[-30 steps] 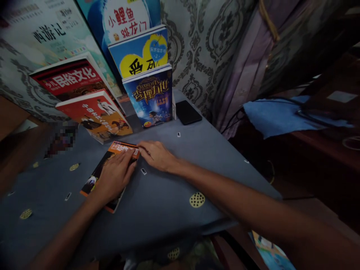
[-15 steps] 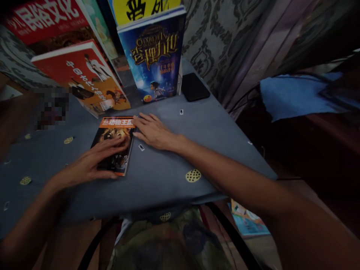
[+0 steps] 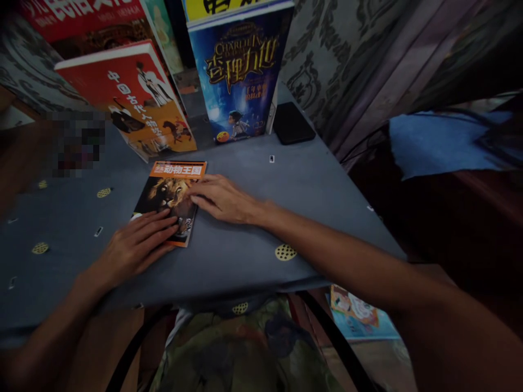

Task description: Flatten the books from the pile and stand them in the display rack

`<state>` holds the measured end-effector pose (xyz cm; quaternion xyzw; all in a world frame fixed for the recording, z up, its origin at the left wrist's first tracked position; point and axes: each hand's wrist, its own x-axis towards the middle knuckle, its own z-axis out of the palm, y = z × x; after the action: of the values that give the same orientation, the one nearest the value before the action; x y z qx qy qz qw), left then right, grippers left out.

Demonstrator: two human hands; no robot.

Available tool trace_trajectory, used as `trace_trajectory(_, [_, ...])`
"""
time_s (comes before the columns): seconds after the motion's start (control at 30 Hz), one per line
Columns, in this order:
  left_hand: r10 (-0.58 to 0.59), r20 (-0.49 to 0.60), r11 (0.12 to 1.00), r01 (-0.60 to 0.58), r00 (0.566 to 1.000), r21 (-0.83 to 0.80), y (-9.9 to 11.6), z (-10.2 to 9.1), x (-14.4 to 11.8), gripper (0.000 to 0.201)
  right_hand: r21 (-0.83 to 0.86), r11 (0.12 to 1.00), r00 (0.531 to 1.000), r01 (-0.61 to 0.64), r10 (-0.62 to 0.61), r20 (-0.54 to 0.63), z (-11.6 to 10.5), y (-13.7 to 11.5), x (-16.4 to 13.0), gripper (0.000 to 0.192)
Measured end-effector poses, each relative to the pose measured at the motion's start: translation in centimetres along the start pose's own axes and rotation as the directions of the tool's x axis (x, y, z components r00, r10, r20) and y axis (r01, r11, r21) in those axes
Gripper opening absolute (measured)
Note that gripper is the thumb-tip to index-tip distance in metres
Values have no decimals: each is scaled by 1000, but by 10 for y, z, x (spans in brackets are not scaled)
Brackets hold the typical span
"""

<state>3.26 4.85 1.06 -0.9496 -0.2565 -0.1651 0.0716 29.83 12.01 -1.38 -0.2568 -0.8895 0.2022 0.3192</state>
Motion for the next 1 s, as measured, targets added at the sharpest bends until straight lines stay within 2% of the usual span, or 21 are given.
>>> trace_trajectory(0.3, [5, -74, 1000, -6, 997, -24, 2, -1, 1, 25, 246, 969, 999, 35, -39, 12, 0, -28, -2, 29])
trace_trajectory(0.5, [-4, -72, 998, 0, 997, -57, 2, 0, -1, 26, 301, 951, 997, 68, -73, 5, 2, -32, -4, 27])
trace_trajectory(0.63, [-30, -53, 997, 26, 998, -78, 3, 1, -3, 31, 262, 957, 988, 124, -143, 53, 4, -34, -6, 29])
trace_trajectory(0.8, [-51, -22, 996, 49, 998, -79, 5, -2, -4, 35, 123, 953, 949, 278, -292, 119, 6, -43, -7, 30])
trace_trajectory(1.0, [-79, -14, 997, 79, 997, -11, 9, -8, -8, 36, -42, 954, 941, 297, -285, 181, 4, -52, -10, 30])
